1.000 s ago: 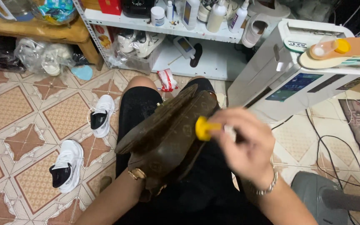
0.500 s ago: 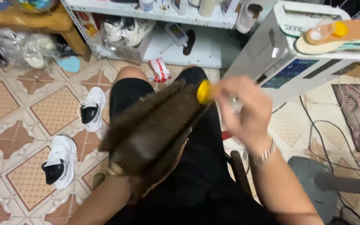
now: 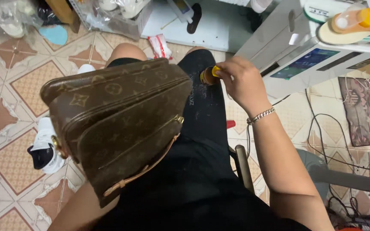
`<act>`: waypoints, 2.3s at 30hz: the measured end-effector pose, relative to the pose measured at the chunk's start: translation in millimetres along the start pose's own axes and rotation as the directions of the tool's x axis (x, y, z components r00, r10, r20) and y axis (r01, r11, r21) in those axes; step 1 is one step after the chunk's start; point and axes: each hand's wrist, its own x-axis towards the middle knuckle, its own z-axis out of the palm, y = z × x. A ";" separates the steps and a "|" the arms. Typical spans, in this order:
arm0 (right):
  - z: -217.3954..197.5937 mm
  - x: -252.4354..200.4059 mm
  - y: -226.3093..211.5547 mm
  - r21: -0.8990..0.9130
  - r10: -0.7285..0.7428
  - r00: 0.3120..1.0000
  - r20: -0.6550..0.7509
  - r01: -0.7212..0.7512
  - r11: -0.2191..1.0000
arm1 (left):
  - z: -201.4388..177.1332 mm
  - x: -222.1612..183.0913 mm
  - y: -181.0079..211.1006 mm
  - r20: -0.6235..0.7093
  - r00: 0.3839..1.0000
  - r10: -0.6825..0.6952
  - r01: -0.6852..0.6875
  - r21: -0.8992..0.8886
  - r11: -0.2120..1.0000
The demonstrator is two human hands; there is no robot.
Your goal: Cleaning a leather handbag with a sponge and cleaning solution.
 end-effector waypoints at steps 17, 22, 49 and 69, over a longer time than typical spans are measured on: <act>3.4 -7.5 -8.7 -0.073 -0.113 0.993 -0.035 0.111 0.991 | 6.2 21.0 17.5 -0.003 1.000 0.016 -0.016 0.064 0.998; -16.5 -20.2 -37.1 0.422 0.337 0.857 -0.390 -0.159 0.893 | 12.2 34.0 30.8 0.015 0.999 0.041 -0.042 0.113 0.993; -6.9 -22.0 -128.8 0.416 0.229 0.762 -0.606 0.059 0.907 | 58.9 58.3 72.8 0.085 0.995 0.060 -0.083 0.293 0.953; -44.5 -23.1 -120.3 0.347 0.056 0.859 -0.509 0.146 0.926 | 60.8 79.6 75.6 0.082 0.994 0.073 -0.096 0.339 0.936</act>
